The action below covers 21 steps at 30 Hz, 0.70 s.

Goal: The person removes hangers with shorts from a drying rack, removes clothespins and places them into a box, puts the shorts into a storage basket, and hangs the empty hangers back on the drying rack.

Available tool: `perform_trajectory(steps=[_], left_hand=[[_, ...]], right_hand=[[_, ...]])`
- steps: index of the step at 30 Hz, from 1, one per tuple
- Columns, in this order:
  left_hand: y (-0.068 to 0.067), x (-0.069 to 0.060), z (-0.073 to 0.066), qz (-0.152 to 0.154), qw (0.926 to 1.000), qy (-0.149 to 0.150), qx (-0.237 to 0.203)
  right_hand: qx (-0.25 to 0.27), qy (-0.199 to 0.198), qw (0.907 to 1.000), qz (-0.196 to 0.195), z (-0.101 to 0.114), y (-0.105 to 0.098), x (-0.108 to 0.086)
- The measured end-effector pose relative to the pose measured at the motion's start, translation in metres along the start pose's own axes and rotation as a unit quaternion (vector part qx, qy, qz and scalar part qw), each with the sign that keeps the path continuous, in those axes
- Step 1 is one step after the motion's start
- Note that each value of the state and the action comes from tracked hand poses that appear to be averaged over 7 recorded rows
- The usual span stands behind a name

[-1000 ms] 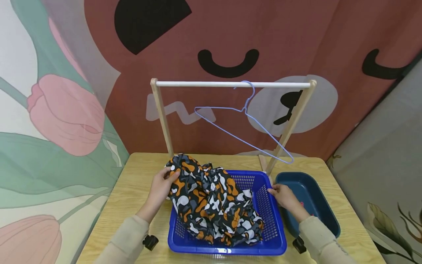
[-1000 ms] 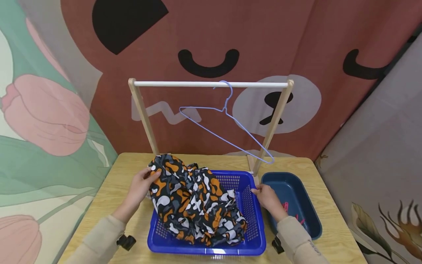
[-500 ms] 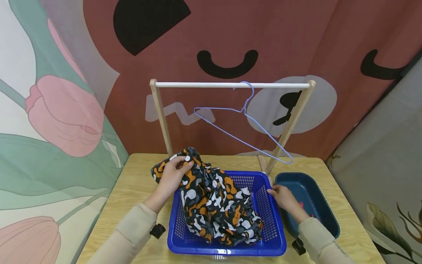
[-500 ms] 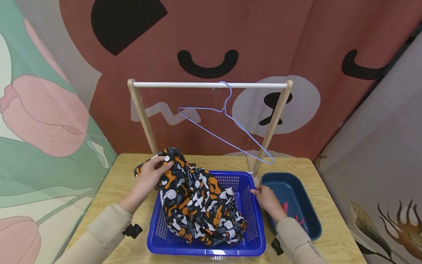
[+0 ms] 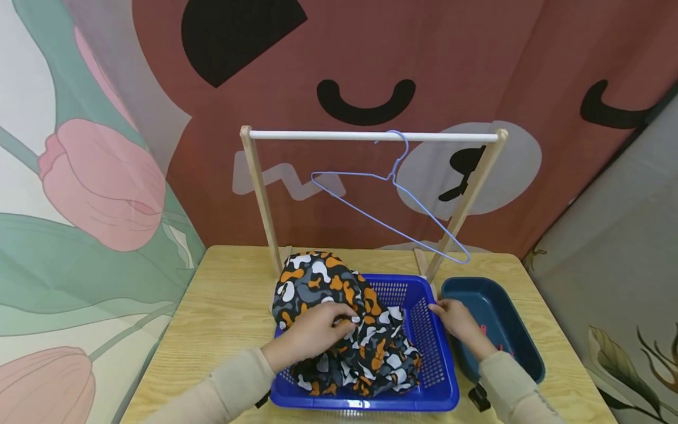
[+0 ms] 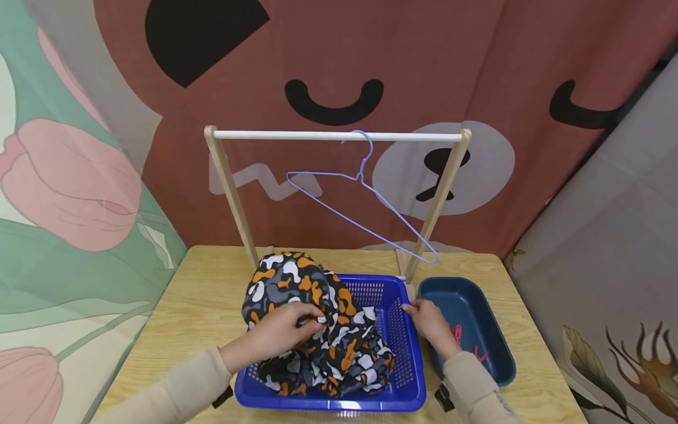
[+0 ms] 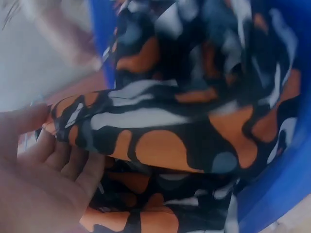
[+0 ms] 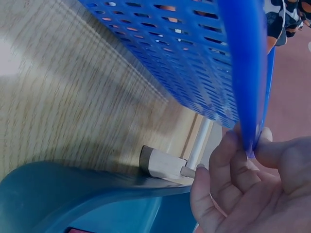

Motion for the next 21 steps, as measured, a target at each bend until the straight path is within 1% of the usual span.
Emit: perform_trajectory(steps=[1,3,6,9,12,15,16,17,18,19,20,21], left_hand=[[0.008,-0.001,0.001,0.018,0.9995,0.005,0.024],[0.022,-0.004,0.003,0.052,0.9955,0.017,0.077],[0.042,-0.011,0.008,0.103,0.9854,0.03,0.132],[0.058,-0.019,0.014,0.143,0.9748,0.038,0.167],[0.068,-0.024,0.021,0.173,0.9664,0.04,0.185],[0.072,-0.026,0.024,0.19,0.9611,0.043,0.195],[0.072,-0.027,0.024,0.192,0.9603,0.046,0.197],[0.072,-0.027,0.023,0.188,0.9595,0.056,0.202],[0.07,-0.027,0.02,0.182,0.9568,0.075,0.214],[0.068,-0.028,0.015,0.175,0.9516,0.103,0.231],[0.066,-0.03,0.01,0.166,0.945,0.135,0.248],[0.063,-0.031,0.003,0.152,0.936,0.171,0.267]], right_hand=[[0.002,-0.001,1.0,0.0,0.0,-0.001,-0.001],[0.006,0.001,1.0,0.003,-0.001,-0.002,-0.002],[0.009,0.007,0.9999,0.009,-0.002,-0.002,-0.004],[-0.008,0.0,0.9999,0.01,-0.001,-0.003,-0.004],[-0.026,-0.004,0.9996,0.009,-0.001,-0.003,-0.004],[-0.03,0.003,0.9995,0.012,-0.003,-0.003,-0.003],[-0.031,0.006,0.9994,0.012,-0.003,-0.003,-0.003],[-0.03,0.007,0.9994,0.013,-0.004,-0.002,-0.003],[-0.03,0.008,0.9994,0.014,-0.004,-0.001,-0.003],[-0.031,0.008,0.9994,0.015,-0.005,-0.001,-0.003],[-0.032,0.008,0.9993,0.015,-0.005,-0.001,-0.003],[-0.032,0.007,0.9993,0.015,-0.005,-0.001,-0.003]])
Point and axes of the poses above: each hand's wrist, its own x-axis towards the middle knuckle, its own y-axis out of the palm, z = x × y, the point moved 6 cm from there along x, towards the middle knuckle, and after that the axes turned 7 degrees about y, right-handed, at the moved point
